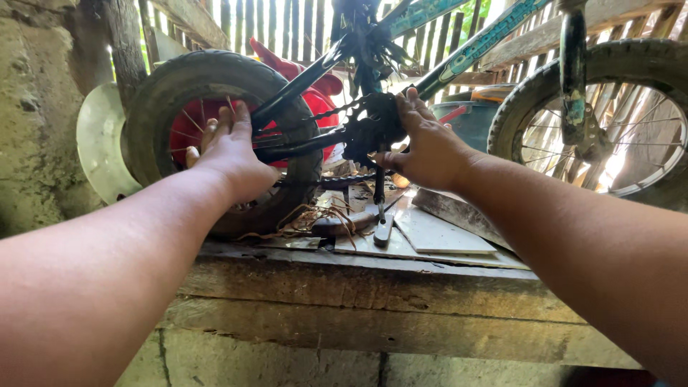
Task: The person works on a small children's bicycle resting on a raised concrete ledge, pulling and repositioning the chain around the chainring and turning the pedal crank by hand. They then lift the bicycle and set it upright on the ledge against the wall.
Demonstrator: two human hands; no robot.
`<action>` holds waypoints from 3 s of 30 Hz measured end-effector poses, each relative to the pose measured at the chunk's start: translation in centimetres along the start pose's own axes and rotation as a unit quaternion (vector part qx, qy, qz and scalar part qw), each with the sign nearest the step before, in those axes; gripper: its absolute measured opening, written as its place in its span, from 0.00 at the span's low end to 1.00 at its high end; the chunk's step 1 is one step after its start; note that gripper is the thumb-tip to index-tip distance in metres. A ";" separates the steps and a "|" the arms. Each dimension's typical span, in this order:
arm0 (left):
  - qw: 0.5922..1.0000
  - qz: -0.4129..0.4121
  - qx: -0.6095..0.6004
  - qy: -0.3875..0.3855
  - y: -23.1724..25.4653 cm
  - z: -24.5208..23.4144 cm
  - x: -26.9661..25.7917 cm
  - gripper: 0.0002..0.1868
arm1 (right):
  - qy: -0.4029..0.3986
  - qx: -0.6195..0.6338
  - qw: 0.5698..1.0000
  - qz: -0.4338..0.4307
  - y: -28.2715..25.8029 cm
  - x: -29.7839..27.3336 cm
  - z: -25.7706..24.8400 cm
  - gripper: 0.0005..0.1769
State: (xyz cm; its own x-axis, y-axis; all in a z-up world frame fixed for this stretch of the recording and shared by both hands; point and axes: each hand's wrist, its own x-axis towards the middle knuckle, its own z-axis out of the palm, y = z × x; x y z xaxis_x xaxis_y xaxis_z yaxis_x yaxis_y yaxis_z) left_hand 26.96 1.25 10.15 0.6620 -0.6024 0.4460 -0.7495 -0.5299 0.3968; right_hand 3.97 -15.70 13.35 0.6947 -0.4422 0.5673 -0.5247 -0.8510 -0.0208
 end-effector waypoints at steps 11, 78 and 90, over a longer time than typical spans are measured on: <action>1.000 0.005 0.000 -0.022 0.2 0.0 0.6 0.71 | -0.023 -0.010 1.000 0.014 0.0 0.5 -0.1 0.64; 0.988 0.143 -0.041 -0.045 4.0 -2.5 -6.4 0.63 | -0.030 -0.029 0.987 0.152 -4.9 -8.3 -2.5 0.50; 0.969 0.225 -0.098 -0.041 6.4 0.6 -7.0 0.61 | 0.021 0.006 0.985 0.172 0.8 -10.0 -2.9 0.50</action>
State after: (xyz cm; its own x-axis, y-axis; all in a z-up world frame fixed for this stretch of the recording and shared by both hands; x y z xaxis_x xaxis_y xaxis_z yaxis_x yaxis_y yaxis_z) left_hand 17.52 1.73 9.12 0.2605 -0.7960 0.5464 -0.9418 -0.0849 0.3253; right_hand -4.80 -11.17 10.01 0.4564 -0.6928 0.5582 -0.7197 -0.6564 -0.2261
